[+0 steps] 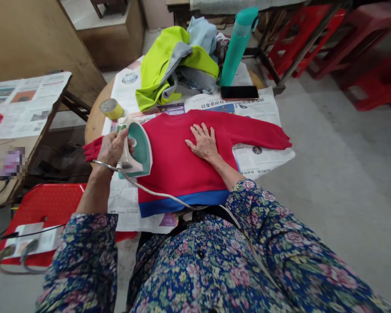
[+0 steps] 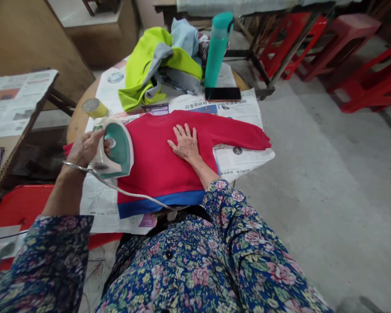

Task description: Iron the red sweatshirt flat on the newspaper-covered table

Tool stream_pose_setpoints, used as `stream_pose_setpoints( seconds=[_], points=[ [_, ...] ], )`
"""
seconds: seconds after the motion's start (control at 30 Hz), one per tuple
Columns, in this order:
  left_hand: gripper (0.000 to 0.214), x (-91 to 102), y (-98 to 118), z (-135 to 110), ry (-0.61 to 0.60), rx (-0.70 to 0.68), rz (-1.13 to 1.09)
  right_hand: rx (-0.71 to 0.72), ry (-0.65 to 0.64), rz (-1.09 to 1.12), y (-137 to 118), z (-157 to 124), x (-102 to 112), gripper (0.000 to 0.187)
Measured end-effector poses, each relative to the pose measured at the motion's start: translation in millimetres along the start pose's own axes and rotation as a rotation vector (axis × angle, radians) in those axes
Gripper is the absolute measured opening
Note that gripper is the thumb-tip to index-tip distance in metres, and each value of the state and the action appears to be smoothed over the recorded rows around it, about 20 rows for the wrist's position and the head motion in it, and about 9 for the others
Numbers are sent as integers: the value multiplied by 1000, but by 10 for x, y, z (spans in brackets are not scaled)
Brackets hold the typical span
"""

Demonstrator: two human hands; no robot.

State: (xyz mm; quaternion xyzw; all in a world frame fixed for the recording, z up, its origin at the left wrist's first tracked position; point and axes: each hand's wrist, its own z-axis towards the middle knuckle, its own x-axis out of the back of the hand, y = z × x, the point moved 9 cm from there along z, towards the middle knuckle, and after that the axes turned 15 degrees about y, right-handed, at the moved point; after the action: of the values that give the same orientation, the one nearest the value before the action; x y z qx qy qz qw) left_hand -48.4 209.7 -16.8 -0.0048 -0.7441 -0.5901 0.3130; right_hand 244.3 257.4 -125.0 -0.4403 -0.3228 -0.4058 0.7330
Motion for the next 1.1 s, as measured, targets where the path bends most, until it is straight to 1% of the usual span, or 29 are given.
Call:
stream_pose_setpoints(
  seconds=[0.07,0.1,0.13,0.2,0.3,0.4,0.47,0.53,0.6,0.67,0.77,0.87,0.93,1.03,1.1],
  points=[
    [38,40,-17,-3,46,40,-14,4,5,4,5,6,-2,69],
    [37,67,-44,-44,60,51,-12,7,10,9,9,10,-5,68],
    [37,80,-76,-112,47,48,4,10,15,13,13,14,-9,68],
    [39,122,-163,-312,7,29,40,12,19,15,28,22,-27,68],
    [43,223,-269,-720,-34,-42,89,13,19,11,53,33,-64,70],
    [48,306,-306,-1157,-48,-126,141,18,34,28,60,42,-77,70],
    [50,329,-316,-1393,-50,-160,162,17,35,35,59,41,-82,70],
    [51,307,-331,-1550,-78,-175,182,14,29,30,55,35,-84,70],
    [52,264,-350,-1610,-111,-170,196,17,28,30,41,27,-74,70],
    [53,219,-354,-1574,-130,-159,200,21,31,33,22,22,-57,69],
    [53,130,-278,-1377,-142,-182,187,10,17,16,0,18,-34,70],
    [50,6,-163,-1050,-156,-187,124,-13,-11,-13,-13,20,-18,71],
    [48,-71,-118,-782,-149,-128,68,-21,-25,-21,-21,21,-10,73],
    [47,-103,-82,-393,-54,-12,7,-10,-32,-13,-40,24,-2,79],
    [48,-106,-39,-233,-2,12,-9,2,-49,-5,-49,26,-4,89]
  ],
)
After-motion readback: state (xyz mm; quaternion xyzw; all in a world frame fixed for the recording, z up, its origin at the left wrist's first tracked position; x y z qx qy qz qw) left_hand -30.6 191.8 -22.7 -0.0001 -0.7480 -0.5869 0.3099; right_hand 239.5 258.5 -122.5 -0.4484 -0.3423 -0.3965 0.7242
